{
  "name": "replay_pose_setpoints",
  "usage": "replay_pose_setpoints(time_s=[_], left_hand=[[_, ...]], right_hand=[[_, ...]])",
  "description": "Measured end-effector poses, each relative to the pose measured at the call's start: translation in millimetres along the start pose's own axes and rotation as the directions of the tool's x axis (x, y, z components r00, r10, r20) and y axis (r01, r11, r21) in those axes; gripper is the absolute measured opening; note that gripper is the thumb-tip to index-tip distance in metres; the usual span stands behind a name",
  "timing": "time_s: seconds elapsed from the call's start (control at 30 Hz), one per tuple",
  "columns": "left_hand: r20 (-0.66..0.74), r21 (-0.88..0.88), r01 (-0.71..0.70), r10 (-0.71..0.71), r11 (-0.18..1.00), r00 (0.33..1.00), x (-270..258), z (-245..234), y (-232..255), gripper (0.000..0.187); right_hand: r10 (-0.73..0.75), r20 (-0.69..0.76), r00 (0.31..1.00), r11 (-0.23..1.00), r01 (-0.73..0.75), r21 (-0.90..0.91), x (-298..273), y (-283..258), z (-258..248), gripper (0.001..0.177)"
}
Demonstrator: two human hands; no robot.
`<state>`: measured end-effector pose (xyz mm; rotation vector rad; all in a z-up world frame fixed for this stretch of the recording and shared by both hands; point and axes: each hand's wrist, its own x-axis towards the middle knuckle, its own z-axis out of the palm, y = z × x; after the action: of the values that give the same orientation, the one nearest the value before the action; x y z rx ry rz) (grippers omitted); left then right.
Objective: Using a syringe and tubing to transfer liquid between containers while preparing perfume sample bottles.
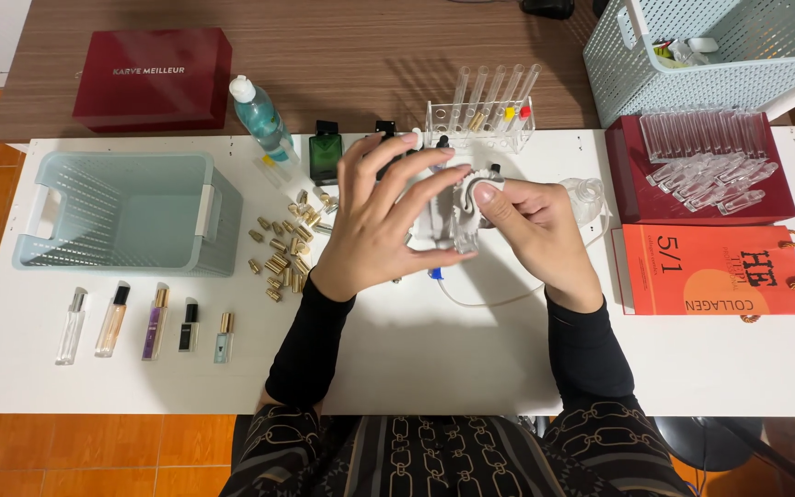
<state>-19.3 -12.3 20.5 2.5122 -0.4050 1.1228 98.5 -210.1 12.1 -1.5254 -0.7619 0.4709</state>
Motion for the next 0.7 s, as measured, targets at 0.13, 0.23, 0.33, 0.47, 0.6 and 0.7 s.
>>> replay_pose_setpoints(time_s=[0.13, 0.23, 0.33, 0.47, 0.6, 0.7], left_hand=[[-0.014, 0.051, 0.033, -0.032, 0.998, 0.999, -2.1, 1.5, -3.9, 0.081], [-0.008, 0.12, 0.051, -0.05, 0.991, 0.999, -1.8, 0.4, -5.0, 0.085], [0.049, 0.13, 0.075, -0.082, 0.989, 0.995, -1.7, 0.9, -3.7, 0.088], [0.034, 0.13, 0.028, -0.033, 0.991, 0.999, -2.9, 5.7, -2.8, 0.084], [0.028, 0.127, -0.02, 0.017, 0.992, 0.999, -4.8, 9.3, -2.1, 0.076], [0.016, 0.104, -0.049, 0.048, 0.993, 0.999, -4.8, 11.9, -2.0, 0.072]], right_hand=[[-0.015, 0.03, 0.999, 0.997, 0.018, -0.08, -3.7, 8.5, -4.3, 0.022], [-0.072, 0.115, 0.991, 0.997, 0.069, 0.031, -2.7, -1.8, -0.3, 0.032], [0.046, 0.101, 0.994, 0.968, -0.069, 0.239, -2.9, 2.0, 0.0, 0.033], [0.006, 0.055, 0.998, 0.999, -0.008, 0.041, 2.5, -5.2, 6.0, 0.029], [0.036, 0.125, 0.992, 0.996, -0.046, 0.079, 5.6, -15.2, 5.7, 0.03], [0.036, 0.202, 0.979, 0.996, -0.051, 0.068, 6.7, 3.5, -1.6, 0.029]])
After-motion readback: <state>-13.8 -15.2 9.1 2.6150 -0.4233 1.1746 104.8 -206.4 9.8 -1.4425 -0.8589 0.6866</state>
